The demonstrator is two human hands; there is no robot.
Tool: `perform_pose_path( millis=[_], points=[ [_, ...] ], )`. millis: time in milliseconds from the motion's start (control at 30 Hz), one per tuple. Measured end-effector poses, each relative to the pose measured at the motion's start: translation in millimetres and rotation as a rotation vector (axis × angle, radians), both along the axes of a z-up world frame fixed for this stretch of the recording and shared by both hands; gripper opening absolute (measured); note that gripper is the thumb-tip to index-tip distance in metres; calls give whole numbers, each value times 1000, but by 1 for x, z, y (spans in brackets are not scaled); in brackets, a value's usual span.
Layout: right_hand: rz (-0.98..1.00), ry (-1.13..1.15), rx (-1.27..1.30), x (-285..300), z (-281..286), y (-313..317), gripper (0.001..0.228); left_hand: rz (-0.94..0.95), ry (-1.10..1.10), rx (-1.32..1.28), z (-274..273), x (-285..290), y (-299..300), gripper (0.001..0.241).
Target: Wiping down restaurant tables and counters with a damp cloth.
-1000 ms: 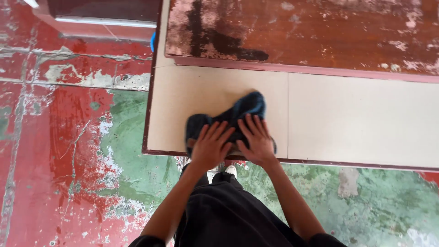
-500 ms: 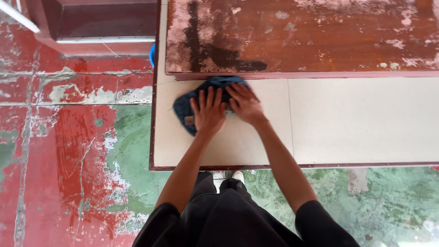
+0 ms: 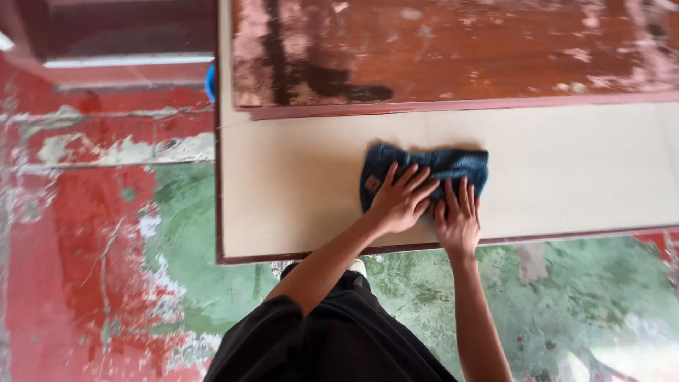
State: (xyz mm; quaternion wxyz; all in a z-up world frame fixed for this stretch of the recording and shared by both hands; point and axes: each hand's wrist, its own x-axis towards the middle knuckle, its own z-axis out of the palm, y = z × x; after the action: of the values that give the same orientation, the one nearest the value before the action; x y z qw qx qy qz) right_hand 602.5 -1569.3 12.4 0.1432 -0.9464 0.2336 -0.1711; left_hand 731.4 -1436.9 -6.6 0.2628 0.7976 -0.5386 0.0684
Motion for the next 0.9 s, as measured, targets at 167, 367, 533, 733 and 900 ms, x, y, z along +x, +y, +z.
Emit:
perform_pose_path(
  millis=[167,367,533,733,900],
  points=[
    [263,93,-79,23,16,98,61,169,67,66,38,-13,137,57],
    [695,84,132,116,26,210,65,592,148,165,31,18,248,58],
    [674,113,88,226,-4,219,51,768,90,149,10,105,249,59],
    [710,30,167,270,16,201,56,773,121,-6,6,181,243,67],
    [636,-104,18,252,11,199,60,921,240,98,114,142,262,63]
  ],
)
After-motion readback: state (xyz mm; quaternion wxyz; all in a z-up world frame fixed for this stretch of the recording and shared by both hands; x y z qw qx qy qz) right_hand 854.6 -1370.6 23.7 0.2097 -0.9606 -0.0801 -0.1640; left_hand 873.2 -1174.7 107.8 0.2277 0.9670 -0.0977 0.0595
